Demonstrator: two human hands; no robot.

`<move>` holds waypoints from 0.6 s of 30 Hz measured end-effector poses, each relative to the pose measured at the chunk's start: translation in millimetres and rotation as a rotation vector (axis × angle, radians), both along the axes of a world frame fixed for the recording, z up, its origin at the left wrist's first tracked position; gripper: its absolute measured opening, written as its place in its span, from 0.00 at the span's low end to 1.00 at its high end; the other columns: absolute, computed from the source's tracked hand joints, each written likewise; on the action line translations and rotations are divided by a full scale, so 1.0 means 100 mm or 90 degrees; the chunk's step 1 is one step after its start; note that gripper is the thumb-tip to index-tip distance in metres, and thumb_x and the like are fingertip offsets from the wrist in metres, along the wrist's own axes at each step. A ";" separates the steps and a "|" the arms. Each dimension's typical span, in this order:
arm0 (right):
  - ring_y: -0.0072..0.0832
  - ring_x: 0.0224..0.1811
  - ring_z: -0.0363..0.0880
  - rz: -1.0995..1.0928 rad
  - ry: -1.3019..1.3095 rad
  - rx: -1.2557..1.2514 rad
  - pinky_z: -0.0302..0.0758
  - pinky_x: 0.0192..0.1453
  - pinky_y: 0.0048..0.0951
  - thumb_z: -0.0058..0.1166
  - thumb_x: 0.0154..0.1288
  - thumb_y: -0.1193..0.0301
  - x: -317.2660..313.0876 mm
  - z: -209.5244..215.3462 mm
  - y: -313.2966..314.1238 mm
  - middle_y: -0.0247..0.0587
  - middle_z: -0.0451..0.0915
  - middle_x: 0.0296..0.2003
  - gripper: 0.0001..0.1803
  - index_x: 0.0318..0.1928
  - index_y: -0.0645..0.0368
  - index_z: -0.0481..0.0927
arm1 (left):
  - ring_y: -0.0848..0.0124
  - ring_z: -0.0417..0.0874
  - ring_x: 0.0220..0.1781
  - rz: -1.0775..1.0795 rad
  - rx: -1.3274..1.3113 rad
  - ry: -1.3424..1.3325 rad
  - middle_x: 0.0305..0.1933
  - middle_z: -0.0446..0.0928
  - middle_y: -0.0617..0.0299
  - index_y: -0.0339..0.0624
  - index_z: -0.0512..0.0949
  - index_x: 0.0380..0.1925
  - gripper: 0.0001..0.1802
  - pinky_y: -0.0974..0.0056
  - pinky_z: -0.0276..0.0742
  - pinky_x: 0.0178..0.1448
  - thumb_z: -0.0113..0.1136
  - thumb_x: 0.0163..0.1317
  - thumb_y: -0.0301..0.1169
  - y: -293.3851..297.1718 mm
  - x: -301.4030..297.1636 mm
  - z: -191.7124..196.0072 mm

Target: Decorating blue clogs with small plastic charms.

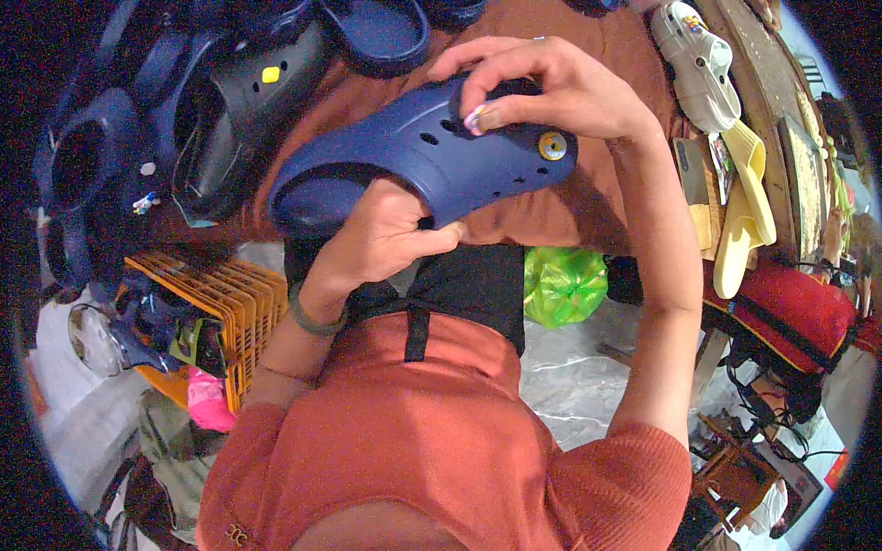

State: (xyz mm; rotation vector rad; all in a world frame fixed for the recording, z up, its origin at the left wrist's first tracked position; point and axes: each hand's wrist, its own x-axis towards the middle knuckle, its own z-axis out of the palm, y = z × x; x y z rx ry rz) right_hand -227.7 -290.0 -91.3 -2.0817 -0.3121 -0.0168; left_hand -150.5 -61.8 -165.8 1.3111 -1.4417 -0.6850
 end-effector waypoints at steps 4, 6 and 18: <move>0.31 0.56 0.73 -0.004 0.095 -0.033 0.66 0.62 0.33 0.63 0.56 0.69 0.10 0.10 0.14 0.45 0.78 0.51 0.08 0.35 0.59 0.82 | 0.53 0.81 0.43 -0.006 0.020 -0.043 0.40 0.79 0.46 0.32 0.78 0.40 0.15 0.58 0.73 0.53 0.60 0.52 0.28 0.00 0.02 0.03; 0.32 0.56 0.73 0.001 0.112 -0.123 0.66 0.62 0.33 0.63 0.56 0.69 0.13 0.17 0.15 0.45 0.78 0.50 0.09 0.34 0.61 0.81 | 0.53 0.81 0.44 -0.015 0.018 -0.013 0.41 0.79 0.46 0.32 0.78 0.40 0.15 0.58 0.74 0.52 0.60 0.54 0.28 -0.02 0.00 0.05; 0.39 0.51 0.74 0.309 0.430 -0.164 0.71 0.55 0.37 0.58 0.63 0.57 0.45 0.27 -0.04 0.53 0.77 0.49 0.32 0.56 0.73 0.68 | 0.55 0.78 0.24 0.076 0.036 -0.065 0.23 0.77 0.50 0.35 0.80 0.26 0.06 0.58 0.72 0.31 0.63 0.50 0.27 0.03 -0.11 0.06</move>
